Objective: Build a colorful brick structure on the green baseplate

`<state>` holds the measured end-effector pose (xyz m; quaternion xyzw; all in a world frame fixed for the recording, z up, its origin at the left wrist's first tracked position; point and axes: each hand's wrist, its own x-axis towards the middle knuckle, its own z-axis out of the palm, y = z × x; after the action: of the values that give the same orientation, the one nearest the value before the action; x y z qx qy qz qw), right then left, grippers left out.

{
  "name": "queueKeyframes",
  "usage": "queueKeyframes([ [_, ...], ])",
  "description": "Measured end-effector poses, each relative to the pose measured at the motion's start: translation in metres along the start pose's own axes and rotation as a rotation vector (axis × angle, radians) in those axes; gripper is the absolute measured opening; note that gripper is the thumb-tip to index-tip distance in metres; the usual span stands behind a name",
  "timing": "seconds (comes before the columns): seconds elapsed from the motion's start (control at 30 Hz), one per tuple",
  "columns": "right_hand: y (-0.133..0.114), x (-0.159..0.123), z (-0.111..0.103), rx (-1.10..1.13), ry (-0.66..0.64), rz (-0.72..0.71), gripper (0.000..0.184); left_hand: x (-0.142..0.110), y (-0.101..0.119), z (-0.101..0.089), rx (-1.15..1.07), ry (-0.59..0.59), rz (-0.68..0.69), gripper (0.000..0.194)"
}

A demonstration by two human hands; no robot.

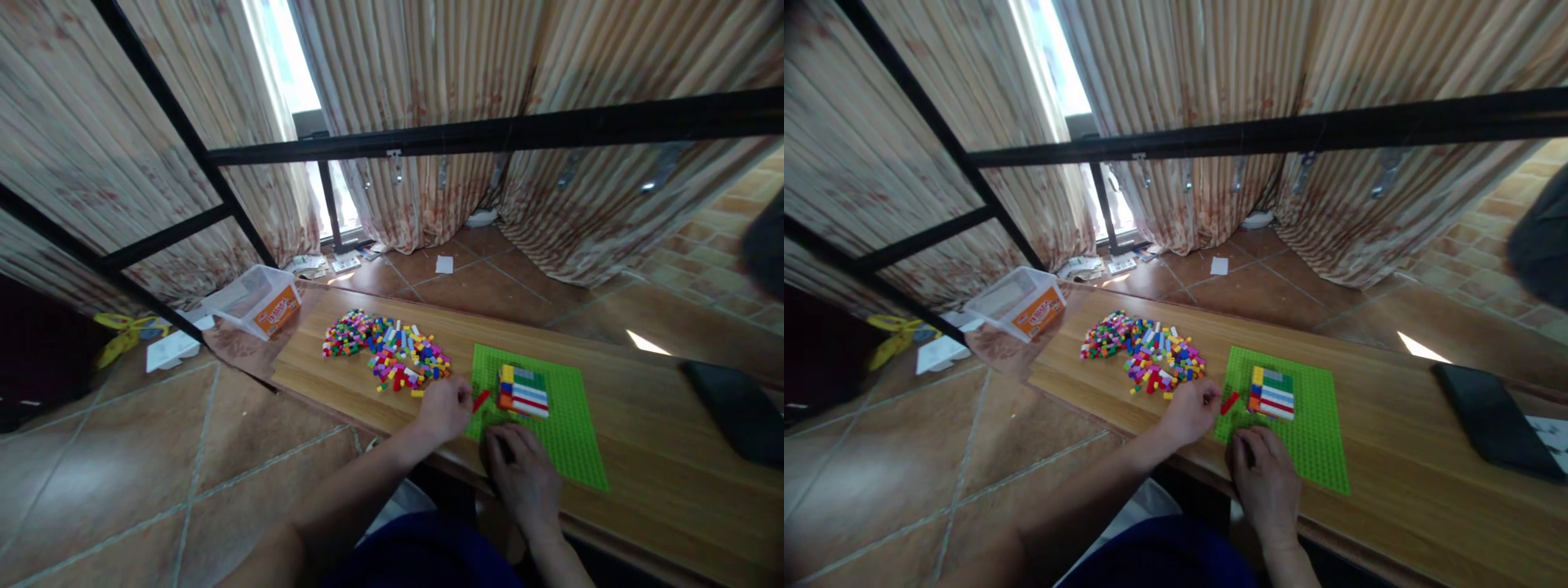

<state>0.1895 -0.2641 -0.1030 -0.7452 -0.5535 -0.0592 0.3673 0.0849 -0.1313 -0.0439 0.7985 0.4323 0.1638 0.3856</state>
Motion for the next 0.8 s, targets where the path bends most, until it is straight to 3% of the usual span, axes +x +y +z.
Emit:
queueKeyframes([
  [0.17,-0.001,0.001,-0.001,-0.005,0.025,-0.022,0.029,-0.009,-0.019,-0.013,-0.004,0.044,0.003,0.016],
  [0.53,0.001,0.000,0.002,-0.020,0.052,-0.030,0.034,-0.020,-0.030,-0.047,0.032,0.142,0.029,0.017],
  [0.67,0.000,0.001,0.001,0.011,0.039,-0.012,0.033,-0.025,-0.041,-0.049,0.023,0.182,0.092,0.016],
  [0.8,-0.018,0.016,-0.003,0.069,0.047,-0.012,0.026,-0.034,-0.052,-0.043,0.005,0.214,0.151,0.018],
])
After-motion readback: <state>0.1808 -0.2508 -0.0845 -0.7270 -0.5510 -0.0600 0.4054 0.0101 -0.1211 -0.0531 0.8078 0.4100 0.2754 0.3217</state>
